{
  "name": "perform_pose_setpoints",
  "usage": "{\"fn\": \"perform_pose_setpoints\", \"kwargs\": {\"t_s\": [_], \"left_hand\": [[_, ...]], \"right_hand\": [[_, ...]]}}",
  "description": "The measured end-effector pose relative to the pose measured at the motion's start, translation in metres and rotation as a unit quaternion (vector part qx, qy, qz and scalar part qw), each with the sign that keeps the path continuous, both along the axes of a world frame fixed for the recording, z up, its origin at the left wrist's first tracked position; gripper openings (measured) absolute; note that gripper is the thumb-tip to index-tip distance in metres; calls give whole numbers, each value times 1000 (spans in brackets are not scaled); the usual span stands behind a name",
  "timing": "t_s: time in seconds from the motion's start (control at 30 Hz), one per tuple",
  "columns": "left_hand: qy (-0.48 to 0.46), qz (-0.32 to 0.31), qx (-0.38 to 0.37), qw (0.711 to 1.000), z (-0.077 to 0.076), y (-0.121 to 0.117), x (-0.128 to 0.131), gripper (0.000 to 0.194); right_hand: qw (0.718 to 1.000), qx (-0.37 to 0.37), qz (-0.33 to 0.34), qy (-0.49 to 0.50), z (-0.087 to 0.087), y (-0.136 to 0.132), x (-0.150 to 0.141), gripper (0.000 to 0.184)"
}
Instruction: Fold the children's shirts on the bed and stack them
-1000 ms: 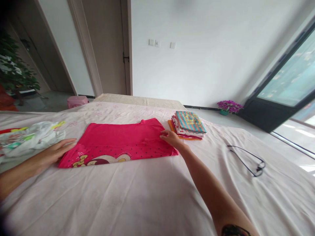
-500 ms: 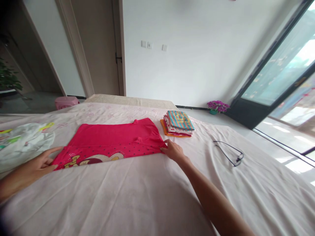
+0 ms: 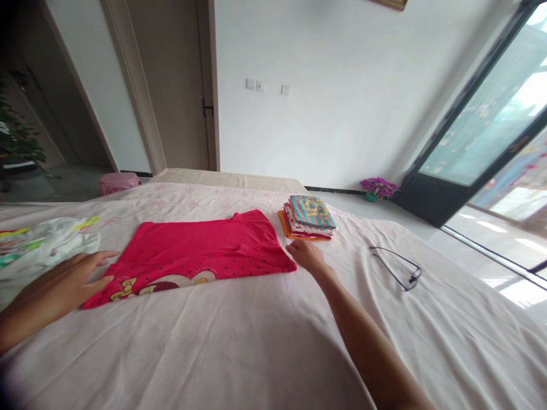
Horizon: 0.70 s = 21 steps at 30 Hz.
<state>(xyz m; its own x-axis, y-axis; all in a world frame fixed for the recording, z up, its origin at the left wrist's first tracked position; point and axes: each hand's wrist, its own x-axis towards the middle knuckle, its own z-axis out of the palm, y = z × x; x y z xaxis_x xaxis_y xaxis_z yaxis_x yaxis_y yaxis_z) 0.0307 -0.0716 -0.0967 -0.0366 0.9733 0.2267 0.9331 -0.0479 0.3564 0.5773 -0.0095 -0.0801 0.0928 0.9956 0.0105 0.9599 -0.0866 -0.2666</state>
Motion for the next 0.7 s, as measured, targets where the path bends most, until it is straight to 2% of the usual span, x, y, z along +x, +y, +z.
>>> {"fn": "perform_pose_setpoints", "kwargs": {"t_s": [0.07,0.13,0.27,0.37,0.5,0.7], "left_hand": [[6,-66,-10,998,7,9,34,46],[-20,-136,-9,991,9,15,78,36],[-67,-274,16,959,2,20,170,30],[-71,-348,32,934,-4,23,218,31],[-66,-366,25,928,-12,29,245,29],[-79,-367,28,927,-20,33,245,28]], "right_hand": [[1000,7,-12,-11,4,12,-10,39],[999,8,-28,-20,5,25,-20,44],[998,-21,-53,-41,-3,44,-35,50],[996,-22,-52,-64,-13,51,-43,40],[994,15,-46,-99,-22,55,-47,35],[992,42,-23,-117,-15,51,-48,33]]}}
